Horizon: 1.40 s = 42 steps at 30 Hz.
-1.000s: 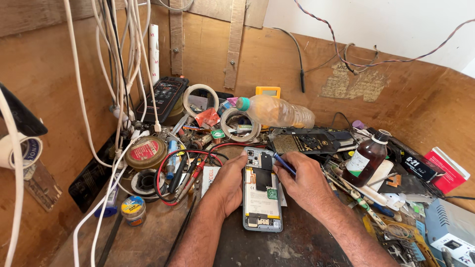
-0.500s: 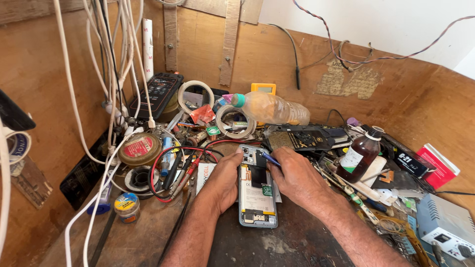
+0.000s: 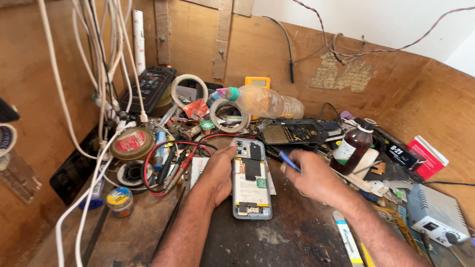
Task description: The person uses a small screwdriver to remove screws from the back of a disassembled smartphone. They then lift and remove the rear camera module, place it on the workbench, and continue unscrewing additional fasteners from the phone's internal frame.
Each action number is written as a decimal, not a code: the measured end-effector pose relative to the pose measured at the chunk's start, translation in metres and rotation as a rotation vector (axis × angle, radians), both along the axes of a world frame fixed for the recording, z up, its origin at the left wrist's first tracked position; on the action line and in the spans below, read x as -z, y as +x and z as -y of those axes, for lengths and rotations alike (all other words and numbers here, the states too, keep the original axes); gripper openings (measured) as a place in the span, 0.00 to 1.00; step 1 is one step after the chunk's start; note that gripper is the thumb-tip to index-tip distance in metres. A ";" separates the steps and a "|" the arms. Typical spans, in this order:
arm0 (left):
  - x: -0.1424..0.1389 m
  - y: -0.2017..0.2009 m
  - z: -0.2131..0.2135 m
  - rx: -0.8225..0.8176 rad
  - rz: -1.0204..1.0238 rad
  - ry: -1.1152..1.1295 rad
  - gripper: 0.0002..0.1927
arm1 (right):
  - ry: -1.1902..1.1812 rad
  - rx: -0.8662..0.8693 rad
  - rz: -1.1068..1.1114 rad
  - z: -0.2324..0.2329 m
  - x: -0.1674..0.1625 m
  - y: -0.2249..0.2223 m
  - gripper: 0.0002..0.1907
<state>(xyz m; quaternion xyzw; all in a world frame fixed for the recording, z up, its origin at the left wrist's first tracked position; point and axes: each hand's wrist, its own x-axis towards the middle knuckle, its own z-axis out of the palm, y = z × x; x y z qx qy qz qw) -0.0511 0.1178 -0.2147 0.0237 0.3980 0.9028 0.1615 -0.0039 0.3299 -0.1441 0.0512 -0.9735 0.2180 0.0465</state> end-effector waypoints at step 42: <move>-0.020 -0.048 -0.047 0.030 0.046 0.018 0.20 | -0.363 0.341 -0.048 -0.161 0.002 -0.047 0.12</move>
